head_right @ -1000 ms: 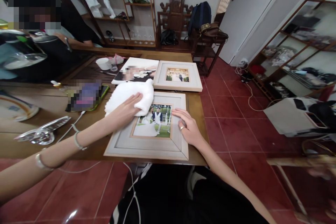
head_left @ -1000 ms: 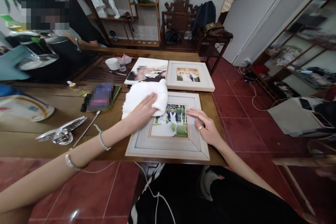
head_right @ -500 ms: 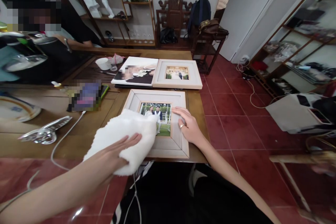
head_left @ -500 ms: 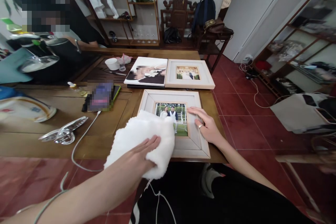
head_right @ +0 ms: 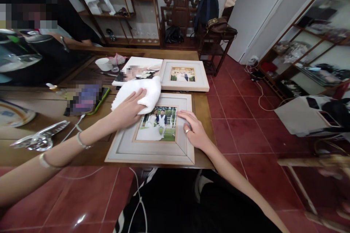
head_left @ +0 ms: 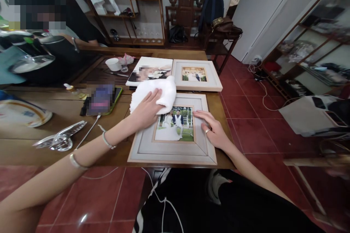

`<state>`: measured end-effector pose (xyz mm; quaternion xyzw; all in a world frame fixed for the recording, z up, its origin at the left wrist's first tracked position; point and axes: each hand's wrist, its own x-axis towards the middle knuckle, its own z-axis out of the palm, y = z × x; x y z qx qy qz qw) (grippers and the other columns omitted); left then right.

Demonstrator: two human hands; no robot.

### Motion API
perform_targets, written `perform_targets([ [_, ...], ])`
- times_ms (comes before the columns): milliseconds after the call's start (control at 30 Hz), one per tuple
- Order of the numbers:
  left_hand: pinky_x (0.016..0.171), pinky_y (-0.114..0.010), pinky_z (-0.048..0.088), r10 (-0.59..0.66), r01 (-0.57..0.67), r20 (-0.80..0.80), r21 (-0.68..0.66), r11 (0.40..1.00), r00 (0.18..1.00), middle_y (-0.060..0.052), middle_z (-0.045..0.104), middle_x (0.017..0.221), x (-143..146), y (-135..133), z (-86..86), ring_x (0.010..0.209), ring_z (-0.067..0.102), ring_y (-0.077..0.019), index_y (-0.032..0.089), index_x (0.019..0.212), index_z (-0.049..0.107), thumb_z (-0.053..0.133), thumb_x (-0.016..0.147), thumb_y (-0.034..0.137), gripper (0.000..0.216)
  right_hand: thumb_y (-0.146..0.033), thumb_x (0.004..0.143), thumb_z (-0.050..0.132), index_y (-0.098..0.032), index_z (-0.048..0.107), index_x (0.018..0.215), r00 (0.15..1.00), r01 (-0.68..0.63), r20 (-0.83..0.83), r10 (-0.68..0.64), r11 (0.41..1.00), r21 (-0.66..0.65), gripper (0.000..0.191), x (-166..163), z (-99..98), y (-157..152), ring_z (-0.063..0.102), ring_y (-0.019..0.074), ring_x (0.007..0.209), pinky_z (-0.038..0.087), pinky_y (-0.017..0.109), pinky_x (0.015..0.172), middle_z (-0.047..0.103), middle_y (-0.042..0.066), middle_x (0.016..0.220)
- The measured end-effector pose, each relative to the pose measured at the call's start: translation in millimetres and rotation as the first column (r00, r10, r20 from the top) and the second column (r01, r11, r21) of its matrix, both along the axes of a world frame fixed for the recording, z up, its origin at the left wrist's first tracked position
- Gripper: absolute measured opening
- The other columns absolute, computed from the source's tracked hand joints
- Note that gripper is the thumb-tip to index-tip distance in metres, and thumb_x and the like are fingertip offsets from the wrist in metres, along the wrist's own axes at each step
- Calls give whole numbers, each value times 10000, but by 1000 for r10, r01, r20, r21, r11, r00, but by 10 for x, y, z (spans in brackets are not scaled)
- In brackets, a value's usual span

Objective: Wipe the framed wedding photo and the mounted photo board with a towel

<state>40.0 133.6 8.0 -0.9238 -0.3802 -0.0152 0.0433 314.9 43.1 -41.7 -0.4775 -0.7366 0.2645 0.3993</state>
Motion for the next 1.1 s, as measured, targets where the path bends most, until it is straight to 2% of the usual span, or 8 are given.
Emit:
perform_targets([
  [167, 1163, -501, 245, -27, 25, -88, -25, 999, 996, -251, 322, 1506, 66, -248, 0, 1417, 213, -389, 48, 1098, 666, 465, 694, -86, 471, -85, 866, 418, -281, 582, 1271, 1000, 12, 8, -12, 1000, -20, 479, -3, 6, -5, 473, 227, 1311, 349, 486, 1128, 572, 52, 1343],
  [300, 1125, -528, 314, -69, 45, -173, -140, 989, 983, -255, 394, 1464, 0, -805, 93, 1371, 302, -426, 98, 1068, 702, 594, 683, 1, 412, -91, 869, 421, -269, 585, 1263, 1000, 15, 10, -15, 1000, -18, 463, -10, 4, -5, 478, 224, 1306, 352, 468, 1123, 571, 61, 1340],
  [400, 1097, -535, 359, -197, 142, -200, -261, 955, 960, -248, 436, 1438, -103, -1184, 184, 1352, 337, -439, 144, 1081, 709, 702, 609, 74, 478, -91, 869, 422, -265, 589, 1254, 1000, 17, 11, -17, 1000, -6, 455, -12, -6, -2, 482, 223, 1301, 353, 470, 1120, 580, 64, 1326],
  [533, 1120, -520, 338, -271, 213, -129, -344, 914, 954, -211, 415, 1466, -165, -1401, 207, 1390, 288, -406, 175, 1095, 705, 738, 604, 169, 492, -85, 872, 416, -265, 584, 1258, 1000, 16, 16, -16, 1000, -8, 458, -5, -21, 4, 476, 222, 1306, 348, 481, 1125, 578, 65, 1328],
  [667, 1130, -503, 327, -127, 100, -83, -273, 957, 988, -177, 375, 1503, -53, -1199, 118, 1395, 292, -378, 177, 1092, 703, 663, 683, 107, 417, -91, 880, 413, -280, 576, 1268, 1000, -1, 15, 1, 1000, 2, 461, 9, -27, 9, 475, 220, 1306, 345, 484, 1127, 575, 56, 1334],
  [833, 1159, -498, 255, 5, -6, -12, -112, 994, 1000, -207, 252, 1552, 112, -541, -2, 1423, 196, -389, 105, 1099, 686, 581, 687, 6, 437, -95, 878, 411, -295, 565, 1284, 1000, -19, 18, 19, 1000, 6, 478, 23, -18, 7, 472, 220, 1308, 346, 486, 1128, 565, 47, 1345],
  [967, 1160, -546, 211, -6, 5, 51, 32, 999, 999, -163, 135, 1592, 175, -94, -67, 1447, 131, -365, 114, 1186, 632, 492, 724, -23, 502, -102, 879, 414, -294, 561, 1290, 1000, -18, 16, 18, 1000, -3, 476, 30, -13, 1, 466, 233, 1312, 341, 504, 1128, 563, 51, 1350],
  [1100, 1157, -547, 207, -57, 57, 8, 16, 998, 998, -190, 140, 1585, 209, 20, -82, 1446, 119, -379, 88, 1225, 606, 484, 758, -12, 494, -104, 889, 404, -287, 560, 1291, 1000, -18, 17, 19, 1000, -12, 468, 32, -15, 1, 461, 223, 1316, 337, 490, 1134, 558, 52, 1353],
])
